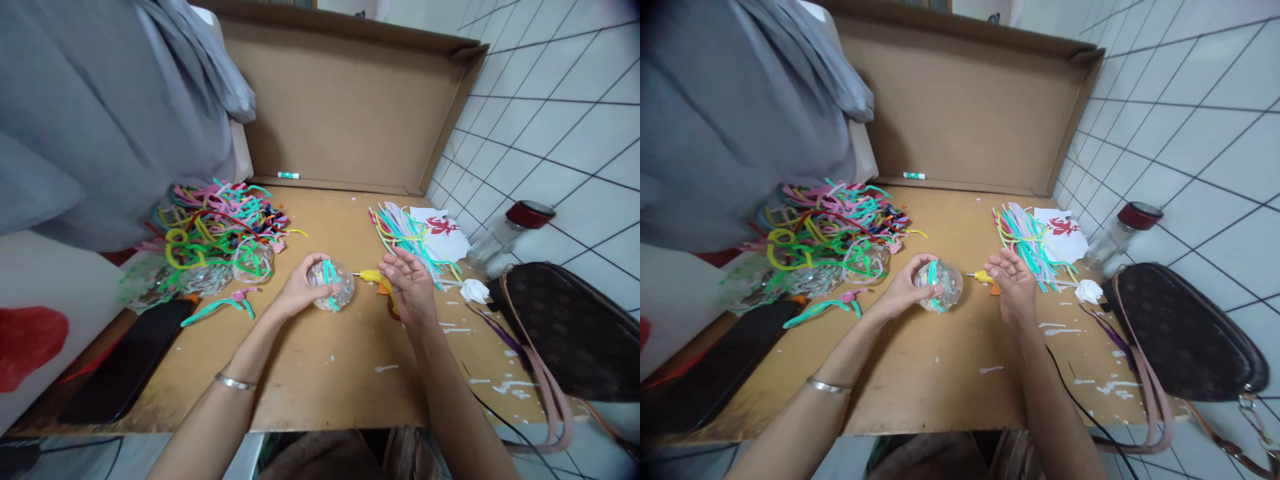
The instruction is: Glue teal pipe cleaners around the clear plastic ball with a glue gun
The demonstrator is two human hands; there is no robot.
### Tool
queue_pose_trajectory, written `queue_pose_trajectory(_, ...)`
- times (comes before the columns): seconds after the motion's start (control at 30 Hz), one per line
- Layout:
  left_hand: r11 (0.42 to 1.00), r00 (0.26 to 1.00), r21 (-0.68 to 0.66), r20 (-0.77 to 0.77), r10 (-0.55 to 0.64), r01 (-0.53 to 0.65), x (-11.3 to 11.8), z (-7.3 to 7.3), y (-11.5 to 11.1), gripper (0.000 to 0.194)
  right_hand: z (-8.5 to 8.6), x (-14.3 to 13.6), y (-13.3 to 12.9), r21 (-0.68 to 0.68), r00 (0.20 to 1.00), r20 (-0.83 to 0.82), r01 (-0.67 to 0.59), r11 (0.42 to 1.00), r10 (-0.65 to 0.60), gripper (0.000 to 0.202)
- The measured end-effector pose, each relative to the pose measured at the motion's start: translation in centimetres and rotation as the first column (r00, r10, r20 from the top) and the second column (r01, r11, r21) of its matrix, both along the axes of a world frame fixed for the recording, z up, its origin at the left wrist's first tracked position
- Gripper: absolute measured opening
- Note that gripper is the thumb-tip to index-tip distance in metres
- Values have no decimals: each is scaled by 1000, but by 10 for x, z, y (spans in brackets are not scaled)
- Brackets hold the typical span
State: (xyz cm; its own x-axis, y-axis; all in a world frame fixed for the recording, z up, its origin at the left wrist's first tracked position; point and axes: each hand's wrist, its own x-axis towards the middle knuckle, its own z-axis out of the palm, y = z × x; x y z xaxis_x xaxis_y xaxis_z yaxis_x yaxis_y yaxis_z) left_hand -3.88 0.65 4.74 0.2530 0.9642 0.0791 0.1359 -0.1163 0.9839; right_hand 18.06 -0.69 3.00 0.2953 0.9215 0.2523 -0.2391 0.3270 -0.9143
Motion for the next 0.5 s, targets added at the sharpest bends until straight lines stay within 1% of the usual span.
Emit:
queue_pose_trajectory(0.1, 1000, 1000, -7, 12, 7, -7, 1, -5, 1, 61, 5, -4, -2, -53, 989, -144, -22, 998, 14, 45)
queue_pose_trajectory(0.2, 1000, 1000, 13, 14, 6, -6, 0, -11, 3, 60, 9, -6, -3, -72, 974, -226, -28, 997, 11, 46)
queue_pose_trajectory(0.33, 1000, 1000, 13, 21, -2, 1, -1, -15, 5, 61, 8, -5, -1, -96, 965, -263, -37, 995, 10, 47)
queue_pose_trajectory(0.5, 1000, 999, 9, 33, 2, -2, -1, -16, 6, 62, 6, -5, 0, -97, 960, -279, -28, 995, 0, 44)
